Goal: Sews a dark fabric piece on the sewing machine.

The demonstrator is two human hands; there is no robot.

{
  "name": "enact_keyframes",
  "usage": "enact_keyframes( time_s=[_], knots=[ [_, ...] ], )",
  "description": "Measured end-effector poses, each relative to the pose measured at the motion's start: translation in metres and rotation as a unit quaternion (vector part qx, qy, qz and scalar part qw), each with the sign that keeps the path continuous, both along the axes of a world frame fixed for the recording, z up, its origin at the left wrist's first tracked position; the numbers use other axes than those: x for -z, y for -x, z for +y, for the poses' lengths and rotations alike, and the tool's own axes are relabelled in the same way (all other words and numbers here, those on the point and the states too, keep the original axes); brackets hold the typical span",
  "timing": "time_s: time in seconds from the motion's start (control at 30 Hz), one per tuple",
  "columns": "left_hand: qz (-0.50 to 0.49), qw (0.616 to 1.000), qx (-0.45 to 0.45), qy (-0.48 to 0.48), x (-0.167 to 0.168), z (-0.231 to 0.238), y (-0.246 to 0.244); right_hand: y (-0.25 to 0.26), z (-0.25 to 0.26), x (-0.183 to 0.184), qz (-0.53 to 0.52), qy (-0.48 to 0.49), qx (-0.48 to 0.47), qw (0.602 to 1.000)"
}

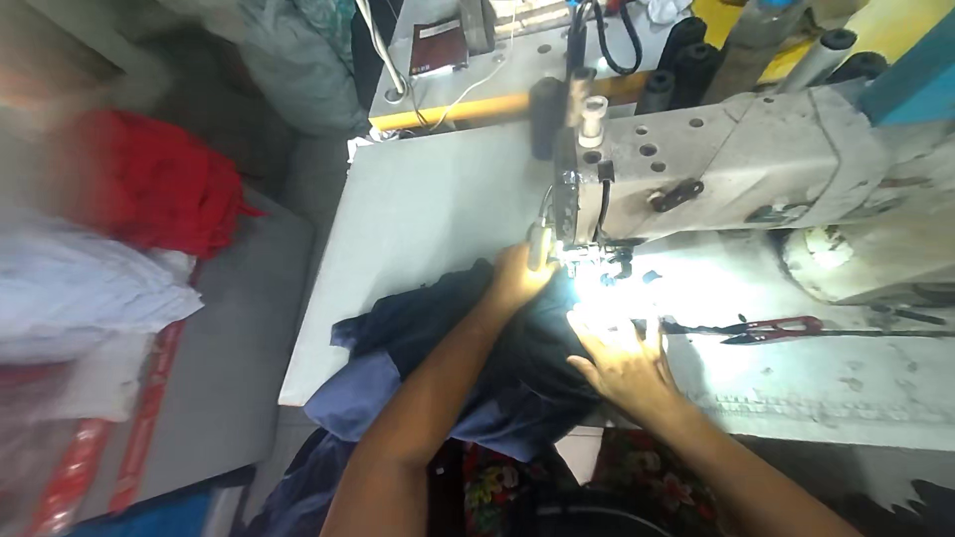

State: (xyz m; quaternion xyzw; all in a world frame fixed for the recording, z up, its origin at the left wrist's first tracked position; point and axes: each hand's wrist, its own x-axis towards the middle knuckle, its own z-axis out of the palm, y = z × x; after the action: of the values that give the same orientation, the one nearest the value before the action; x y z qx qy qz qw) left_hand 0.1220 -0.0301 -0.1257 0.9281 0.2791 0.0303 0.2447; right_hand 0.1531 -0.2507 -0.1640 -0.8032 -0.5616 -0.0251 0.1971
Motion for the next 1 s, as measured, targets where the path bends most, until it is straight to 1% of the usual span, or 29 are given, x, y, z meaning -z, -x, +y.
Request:
enact_keyframes(
  time_s=[0.07, 0.13, 0.2, 0.3, 0.4, 0.57, 0.73, 0.8, 0.87, 1.0],
  knots=[
    [-0.06, 0.998, 0.018, -0.02, 0.008, 0.004, -0.004, -0.005, 0.009, 0.0, -0.004, 0.001, 0.008, 1.0],
    [-0.096, 0.993, 0.043, -0.048, 0.015, 0.006, -0.01, -0.007, 0.017, -0.001, -0.014, 0.005, 0.015, 1.0],
    [-0.097, 0.992, 0.059, -0.056, 0.015, 0.007, -0.015, -0.004, 0.021, 0.001, -0.01, 0.004, 0.026, 1.0],
    [-0.076, 0.994, 0.066, -0.029, 0.004, 0.005, -0.017, 0.002, 0.023, 0.003, -0.015, -0.006, 0.052, 0.999],
    [-0.114, 0.989, 0.072, -0.051, 0.01, 0.005, -0.016, 0.004, 0.026, 0.005, -0.012, -0.013, 0.057, 0.998],
    [-0.131, 0.986, 0.077, -0.07, 0.024, 0.007, -0.013, 0.001, 0.016, 0.009, -0.007, -0.019, 0.028, 0.999],
    [-0.087, 0.991, 0.073, -0.078, 0.031, 0.009, -0.016, 0.001, 0.02, 0.009, -0.006, -0.026, 0.033, 0.999],
    [-0.122, 0.984, 0.084, -0.104, 0.039, 0.012, -0.016, -0.002, 0.021, 0.011, -0.003, -0.037, 0.031, 0.999],
    [-0.135, 0.982, 0.084, -0.102, 0.038, 0.014, -0.017, -0.004, 0.021, 0.012, -0.003, -0.04, 0.029, 0.999],
    [-0.121, 0.987, 0.065, -0.084, 0.03, 0.011, -0.015, -0.005, 0.021, 0.013, -0.004, -0.04, 0.027, 0.999]
  ],
)
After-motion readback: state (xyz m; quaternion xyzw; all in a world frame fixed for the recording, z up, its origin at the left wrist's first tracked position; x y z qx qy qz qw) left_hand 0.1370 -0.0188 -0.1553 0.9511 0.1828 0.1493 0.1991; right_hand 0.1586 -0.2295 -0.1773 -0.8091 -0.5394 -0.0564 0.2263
